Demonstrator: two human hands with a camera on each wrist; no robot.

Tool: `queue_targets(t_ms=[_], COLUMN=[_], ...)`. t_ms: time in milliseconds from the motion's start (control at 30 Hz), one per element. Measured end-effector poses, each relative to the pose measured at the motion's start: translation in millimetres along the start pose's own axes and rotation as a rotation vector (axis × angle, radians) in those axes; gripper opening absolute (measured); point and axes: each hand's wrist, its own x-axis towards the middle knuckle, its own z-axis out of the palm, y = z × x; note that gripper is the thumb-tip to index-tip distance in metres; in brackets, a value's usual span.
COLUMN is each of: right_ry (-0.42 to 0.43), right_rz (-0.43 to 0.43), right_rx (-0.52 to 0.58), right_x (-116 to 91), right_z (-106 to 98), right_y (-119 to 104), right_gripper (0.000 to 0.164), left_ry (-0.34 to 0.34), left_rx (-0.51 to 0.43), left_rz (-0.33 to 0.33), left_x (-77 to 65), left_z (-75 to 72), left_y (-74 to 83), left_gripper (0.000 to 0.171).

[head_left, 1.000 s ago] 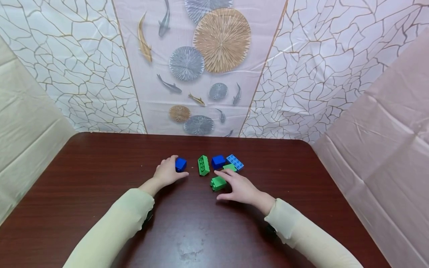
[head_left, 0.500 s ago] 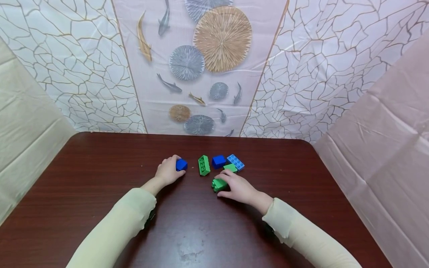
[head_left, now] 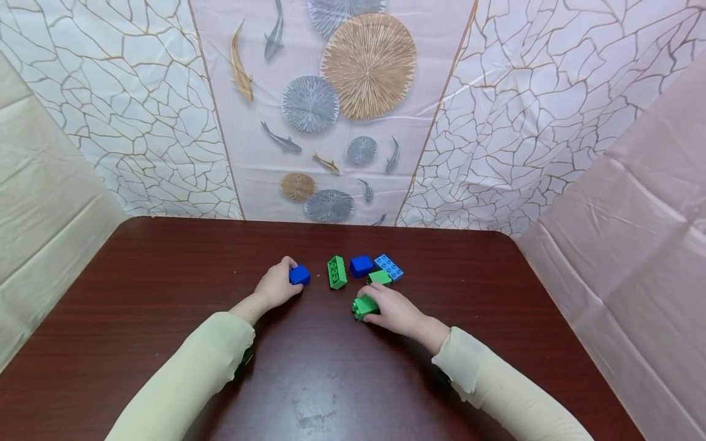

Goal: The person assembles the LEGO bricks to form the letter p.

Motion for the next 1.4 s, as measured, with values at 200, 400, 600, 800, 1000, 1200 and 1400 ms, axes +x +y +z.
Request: queue_targets(t_ms=[200, 400, 600, 800, 1000, 1200, 1400], right_ry=[0.032, 0.047, 0.059, 0.077, 0.099, 0.118, 0.104], right_rz=[0.000, -0.017, -0.028, -0.018, -0.022, -0.009, 0.027], right_rx=[0.018, 0.018, 0.019, 0.038, 0.057, 0.061, 0.070], right_x=[-4, -7, -11, -15, -19, -24, -28], right_z=[0, -3, -5, -7, -9, -12, -15], right_y=[3, 5, 5, 6, 8, 11, 16], right_gripper=[0.039, 0.037, 0.037, 0.039, 0.039, 0.039, 0.040], left_ry=[-0.001, 0.028, 0.002, 0.020, -0.007, -0.074, -0.098], left_rx=[-0.030, -0.059, -0.116, -0.139, -0.162, -0.171, -0.162], left_rz=[0.049, 0.108, 0.111, 0.163, 0.224, 0.241, 0.279], left_x=[-2.8, -4.9, -12.6, -16.8, -22.1, -27.8, -29.2], left_z=[0.4, -0.8, -3.9, -1.2, 1.8, 3.7, 9.3], left_y=[-0.1, 0.9, 5.6, 6.5, 9.7, 18.5, 25.3], left_gripper=[0.039, 0.037, 0.037, 0.033, 0.034, 0.042, 0.042])
